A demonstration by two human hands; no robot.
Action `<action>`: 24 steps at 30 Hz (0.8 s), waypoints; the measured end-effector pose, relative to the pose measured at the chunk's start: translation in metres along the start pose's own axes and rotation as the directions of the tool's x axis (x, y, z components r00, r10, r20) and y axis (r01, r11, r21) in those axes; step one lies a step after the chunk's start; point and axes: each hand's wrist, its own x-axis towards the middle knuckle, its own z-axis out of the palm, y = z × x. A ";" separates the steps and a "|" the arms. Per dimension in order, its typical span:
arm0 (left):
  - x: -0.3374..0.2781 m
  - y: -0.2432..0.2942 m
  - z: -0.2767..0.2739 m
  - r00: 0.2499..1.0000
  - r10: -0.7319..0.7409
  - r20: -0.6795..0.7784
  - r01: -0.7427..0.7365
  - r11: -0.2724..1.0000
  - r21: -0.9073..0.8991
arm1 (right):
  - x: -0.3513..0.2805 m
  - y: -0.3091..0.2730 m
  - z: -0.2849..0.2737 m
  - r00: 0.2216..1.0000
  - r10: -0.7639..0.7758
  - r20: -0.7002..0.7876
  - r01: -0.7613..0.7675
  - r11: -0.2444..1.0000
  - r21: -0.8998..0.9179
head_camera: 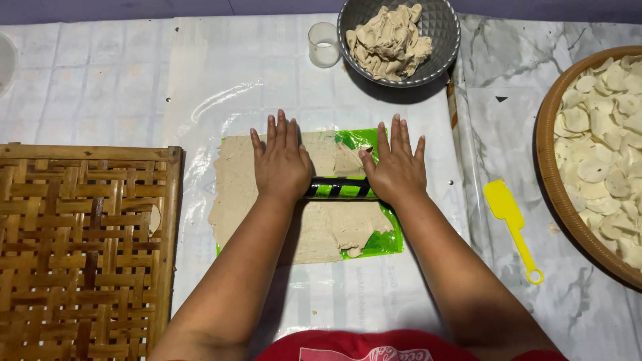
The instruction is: Rolling out a flat piece of dough using a rolling pin on a workspace.
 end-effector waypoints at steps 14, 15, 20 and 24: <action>-0.104 0.002 -0.009 0.993 0.117 -0.031 -0.119 0.990 -0.071 | -0.101 0.011 0.029 0.991 -0.048 -0.124 0.048 0.999 -0.004; -0.103 0.000 -0.009 0.994 0.109 0.003 -0.108 0.992 -0.062 | -0.098 0.011 0.026 0.999 -0.031 -0.040 0.031 0.999 0.008; -0.055 0.012 -0.023 0.996 0.042 0.076 -0.044 0.999 0.024 | -0.047 0.007 -0.001 0.984 0.143 0.102 -0.148 0.988 0.044; -0.039 0.010 0.001 0.999 0.023 0.040 -0.023 1.000 0.005 | -0.031 0.011 0.005 0.992 0.123 0.014 -0.124 0.992 0.039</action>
